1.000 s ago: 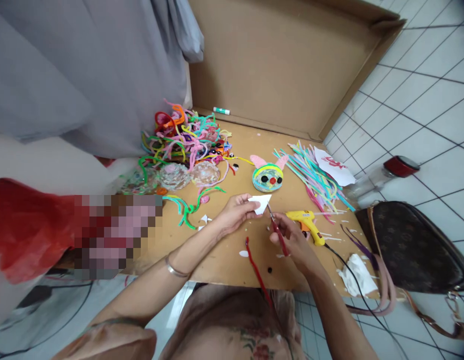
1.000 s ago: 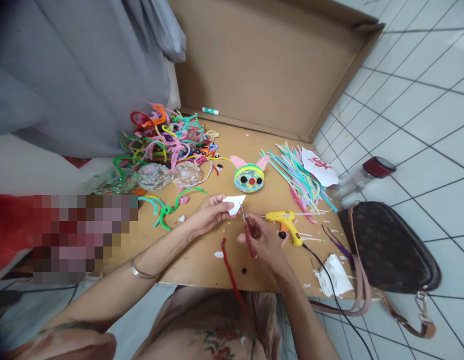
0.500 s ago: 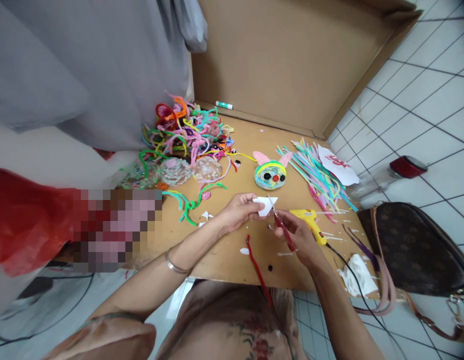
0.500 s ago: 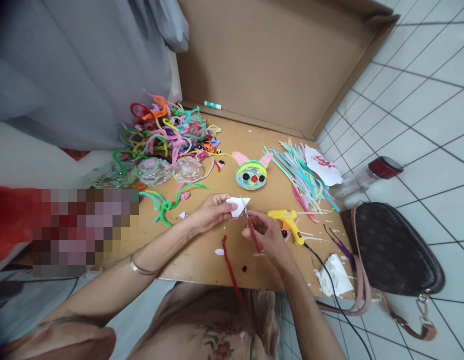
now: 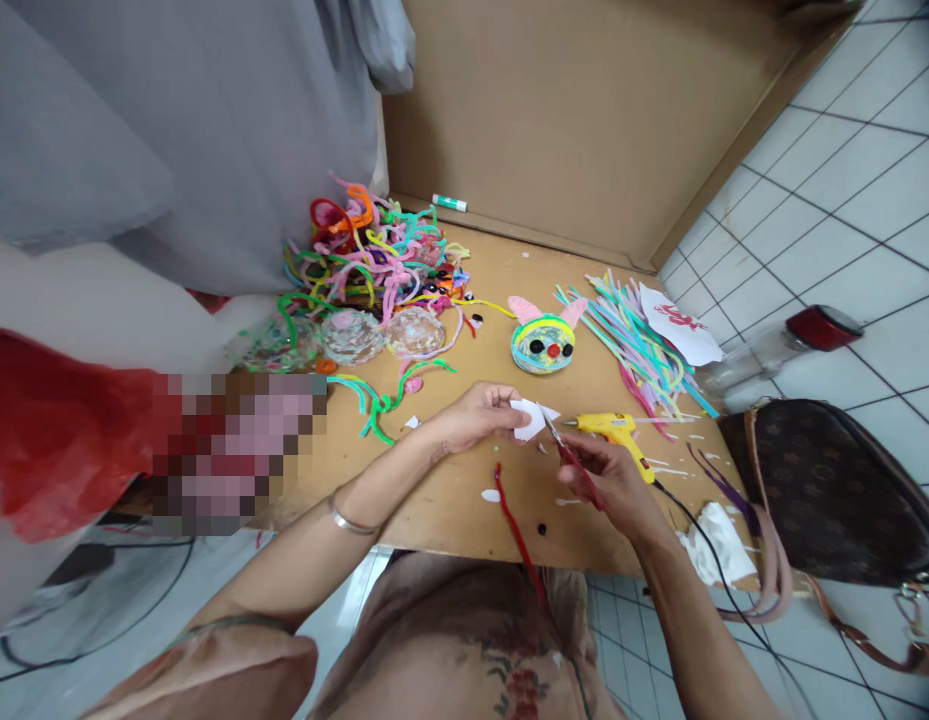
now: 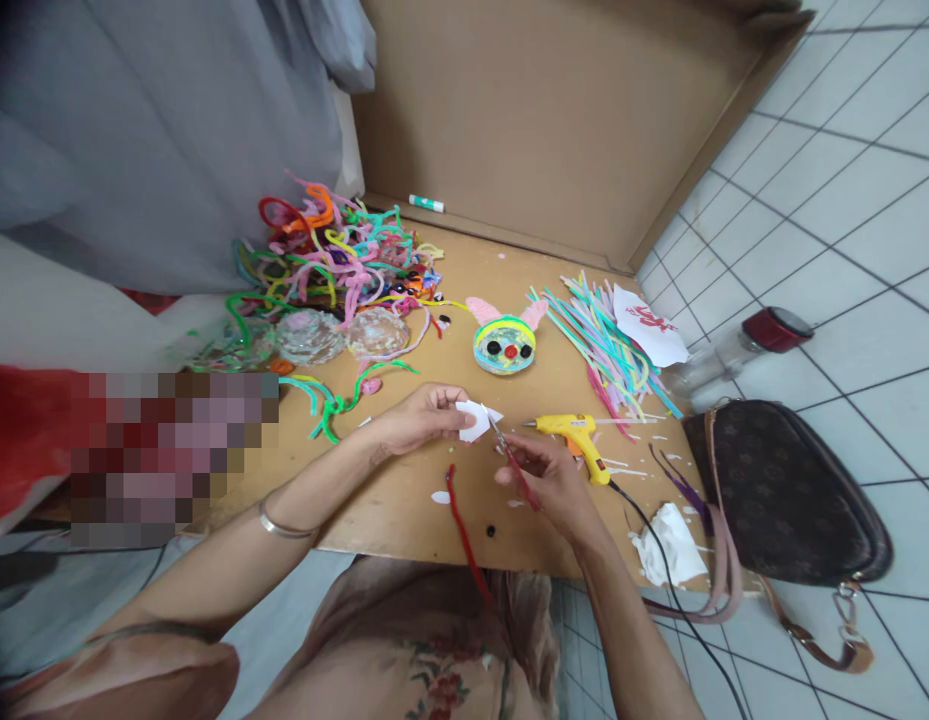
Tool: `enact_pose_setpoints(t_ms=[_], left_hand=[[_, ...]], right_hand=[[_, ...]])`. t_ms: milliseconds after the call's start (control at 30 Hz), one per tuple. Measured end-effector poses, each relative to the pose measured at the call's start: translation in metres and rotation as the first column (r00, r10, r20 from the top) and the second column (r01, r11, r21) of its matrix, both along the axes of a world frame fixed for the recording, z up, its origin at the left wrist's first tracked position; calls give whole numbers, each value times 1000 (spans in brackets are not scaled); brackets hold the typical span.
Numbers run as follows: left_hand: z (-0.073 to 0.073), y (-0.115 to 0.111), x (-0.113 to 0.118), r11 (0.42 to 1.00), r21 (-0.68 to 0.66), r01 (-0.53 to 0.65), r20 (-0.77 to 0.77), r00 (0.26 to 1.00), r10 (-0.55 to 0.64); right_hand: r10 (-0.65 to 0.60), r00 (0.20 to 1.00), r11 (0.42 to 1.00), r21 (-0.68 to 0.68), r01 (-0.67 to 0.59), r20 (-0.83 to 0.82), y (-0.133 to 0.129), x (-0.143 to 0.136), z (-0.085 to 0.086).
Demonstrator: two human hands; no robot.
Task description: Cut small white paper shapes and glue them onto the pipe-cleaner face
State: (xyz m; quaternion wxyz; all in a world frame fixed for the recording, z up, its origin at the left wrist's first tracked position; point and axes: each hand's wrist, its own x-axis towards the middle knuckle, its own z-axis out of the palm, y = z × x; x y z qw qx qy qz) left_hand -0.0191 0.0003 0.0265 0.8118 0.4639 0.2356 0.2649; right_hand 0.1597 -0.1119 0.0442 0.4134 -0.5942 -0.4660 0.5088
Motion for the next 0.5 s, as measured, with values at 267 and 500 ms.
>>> enact_pose_setpoints(t_ms=[267, 500], left_hand=[[0, 1, -3, 988, 100, 116, -75, 991, -109], [1, 2, -3, 987, 101, 127, -84, 989, -119]], right_hand=[[32, 999, 999, -16, -31, 24, -2, 0, 2], [62, 997, 998, 4, -62, 51, 2, 2, 3]])
